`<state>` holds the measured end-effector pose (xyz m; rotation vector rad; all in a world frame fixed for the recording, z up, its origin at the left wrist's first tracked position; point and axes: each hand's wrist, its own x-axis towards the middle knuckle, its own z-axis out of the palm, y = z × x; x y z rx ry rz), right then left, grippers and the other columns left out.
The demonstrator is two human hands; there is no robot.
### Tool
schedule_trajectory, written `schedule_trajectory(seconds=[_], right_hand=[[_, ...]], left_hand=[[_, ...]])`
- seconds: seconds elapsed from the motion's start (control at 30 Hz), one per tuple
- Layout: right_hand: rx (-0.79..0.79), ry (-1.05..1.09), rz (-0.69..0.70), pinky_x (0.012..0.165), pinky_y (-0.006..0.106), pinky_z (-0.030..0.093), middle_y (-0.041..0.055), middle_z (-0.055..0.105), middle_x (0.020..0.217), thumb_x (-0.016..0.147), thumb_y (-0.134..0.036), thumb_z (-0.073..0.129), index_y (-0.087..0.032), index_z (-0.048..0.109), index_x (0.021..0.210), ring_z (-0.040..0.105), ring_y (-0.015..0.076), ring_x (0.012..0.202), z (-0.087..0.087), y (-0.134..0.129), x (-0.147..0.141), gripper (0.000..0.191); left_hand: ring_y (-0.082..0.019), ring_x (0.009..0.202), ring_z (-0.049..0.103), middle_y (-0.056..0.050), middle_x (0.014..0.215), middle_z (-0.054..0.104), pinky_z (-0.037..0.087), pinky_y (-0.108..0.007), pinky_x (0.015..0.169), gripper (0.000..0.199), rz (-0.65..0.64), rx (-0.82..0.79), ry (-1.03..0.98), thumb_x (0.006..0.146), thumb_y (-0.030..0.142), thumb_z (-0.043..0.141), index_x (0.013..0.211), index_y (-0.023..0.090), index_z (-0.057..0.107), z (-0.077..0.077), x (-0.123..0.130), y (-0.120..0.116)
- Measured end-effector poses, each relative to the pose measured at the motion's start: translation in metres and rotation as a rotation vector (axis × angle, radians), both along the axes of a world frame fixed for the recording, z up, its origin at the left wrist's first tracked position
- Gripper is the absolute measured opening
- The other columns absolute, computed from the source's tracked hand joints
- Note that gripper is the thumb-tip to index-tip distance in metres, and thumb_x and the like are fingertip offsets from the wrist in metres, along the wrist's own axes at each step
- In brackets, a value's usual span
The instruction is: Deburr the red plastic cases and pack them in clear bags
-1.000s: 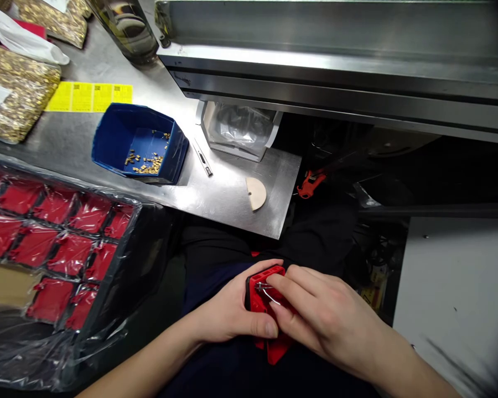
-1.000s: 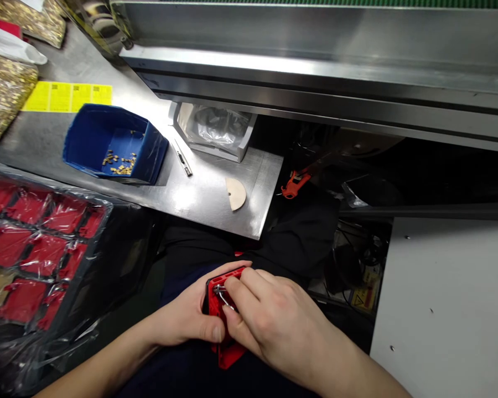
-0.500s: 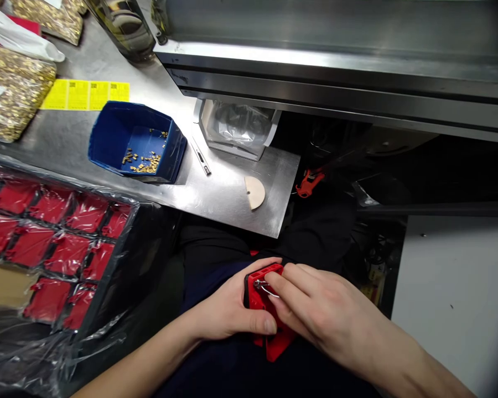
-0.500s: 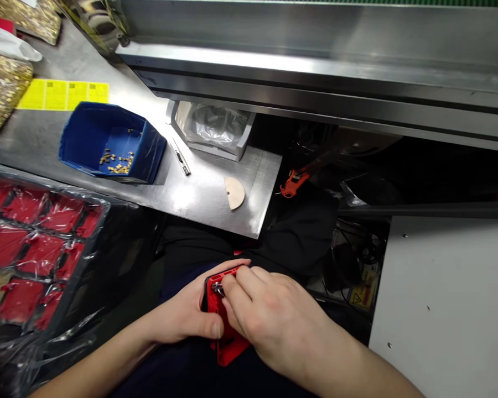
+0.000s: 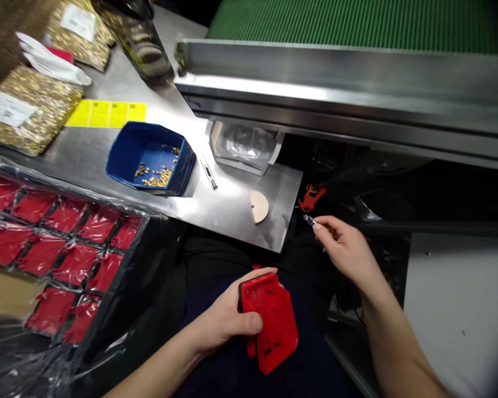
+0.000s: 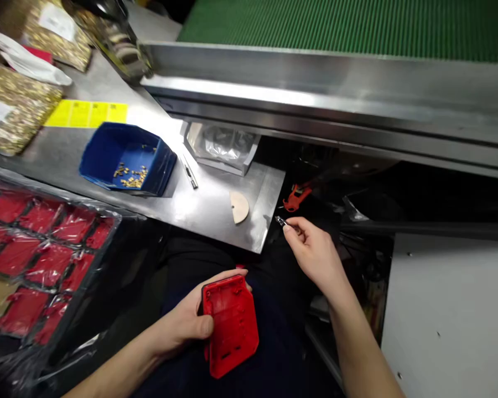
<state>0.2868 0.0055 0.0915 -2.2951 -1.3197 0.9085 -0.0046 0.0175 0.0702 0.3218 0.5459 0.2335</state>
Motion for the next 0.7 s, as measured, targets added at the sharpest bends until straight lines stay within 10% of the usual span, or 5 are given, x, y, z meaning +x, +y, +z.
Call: schedule_trajectory(seconds=[0.13,0.3,0.57,0.7], right_hand=[[0.023,-0.134,-0.070,0.072,0.028,0.052,0.0075,0.075,0.094,0.104,-0.052,0.040,-0.018,0.062,0.127,0.070,0.0200,0.079,-0.065,0.049,0.005,0.047],[-0.005,-0.251,0.041,0.076,0.036,0.051,0.0143,0.075,0.096,0.098,-0.051,0.055,-0.016,0.060,0.124,0.072,0.0313,0.089,-0.102,0.114,-0.012,0.044],[-0.055,-0.244,0.261,0.067,0.034,0.046,0.0078,0.070,0.080,0.091,-0.061,0.063,-0.020,0.056,0.124,0.069,0.0307,0.074,-0.113,0.121,-0.008,0.053],[0.001,-0.151,0.209,0.062,0.030,0.046,0.0040,0.066,0.081,0.100,-0.058,0.048,-0.021,0.053,0.122,0.064,0.0232,0.069,-0.093,0.099,-0.001,0.044]], left_hand=[[-0.031,0.120,0.066,-0.020,0.141,0.061,0.049,-0.044,0.103,0.091,0.129,-0.106,-0.048,0.081,0.054,0.081,0.156,0.023,0.039,-0.006,-0.005,0.003],[-0.031,0.116,0.067,-0.021,0.144,0.059,0.050,-0.043,0.100,0.086,0.141,-0.094,-0.078,0.076,0.053,0.086,0.145,0.021,0.048,-0.001,-0.009,0.005],[-0.018,0.088,0.062,-0.005,0.104,0.064,0.049,-0.031,0.080,0.072,-0.016,0.355,0.187,0.084,0.060,0.077,0.136,0.026,0.042,0.018,-0.017,0.005],[-0.024,0.110,0.060,-0.010,0.128,0.058,0.047,-0.038,0.100,0.058,-0.077,0.649,0.447,0.097,0.057,0.060,0.142,0.025,0.041,0.031,-0.025,0.012]])
